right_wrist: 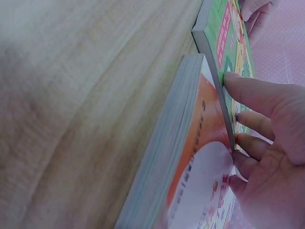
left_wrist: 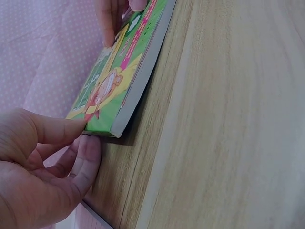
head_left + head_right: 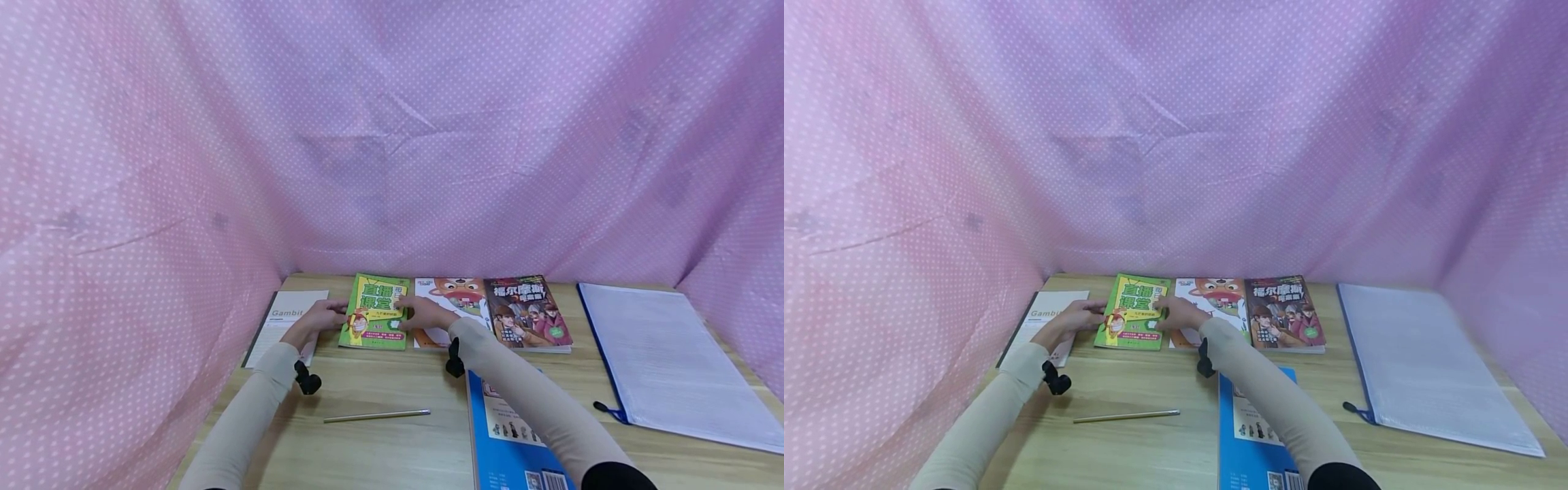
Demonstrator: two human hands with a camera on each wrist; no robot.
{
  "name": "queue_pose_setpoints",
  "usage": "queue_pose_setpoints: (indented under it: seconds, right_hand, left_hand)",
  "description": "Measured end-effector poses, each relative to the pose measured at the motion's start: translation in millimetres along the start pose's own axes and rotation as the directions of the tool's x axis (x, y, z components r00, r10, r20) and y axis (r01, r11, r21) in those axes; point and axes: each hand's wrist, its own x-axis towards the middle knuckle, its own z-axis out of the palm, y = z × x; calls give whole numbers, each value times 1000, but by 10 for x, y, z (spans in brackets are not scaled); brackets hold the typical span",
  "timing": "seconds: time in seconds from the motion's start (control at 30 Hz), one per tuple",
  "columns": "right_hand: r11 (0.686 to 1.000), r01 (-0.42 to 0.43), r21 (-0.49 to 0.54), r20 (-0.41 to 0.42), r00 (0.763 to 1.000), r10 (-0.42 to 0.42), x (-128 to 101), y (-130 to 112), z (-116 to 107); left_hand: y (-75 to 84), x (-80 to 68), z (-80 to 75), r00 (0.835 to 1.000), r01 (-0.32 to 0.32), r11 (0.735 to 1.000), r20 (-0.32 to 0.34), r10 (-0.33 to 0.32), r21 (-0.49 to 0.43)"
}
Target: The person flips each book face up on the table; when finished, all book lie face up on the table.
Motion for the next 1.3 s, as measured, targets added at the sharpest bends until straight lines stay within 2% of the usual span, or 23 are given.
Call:
queue_pose_setpoints:
  seconds: [0.17,0.4,0.63,0.93,1.13,1.3]
  right_hand:
    - [1000,-1,-1,0,1000,1,20,11,5]
    - [1000,-18,-10,-7,1000,18,28,15,8]
    - [1000,-10,-2,-8,1000,10,38,17,5]
    - [1000,-13,-14,-14,1000,13,5,-10,14]
    - [1000,8,-21,-20,1000,-9,-61,-45,-32]
    - [997,52,-63,-27,998,-54,-99,-50,-97]
  left_hand:
    - [14,7,8,1000,8,1000,-4,-8,18]
    - [44,-10,7,999,24,1000,-29,-24,-17]
    - [24,-10,-6,1000,-11,1000,-4,11,15]
    - [6,-20,17,1000,-10,999,-26,9,-48]
    - [16,-42,72,993,-39,993,-114,25,-116]
    - [78,-72,193,980,-91,990,-186,70,-109]
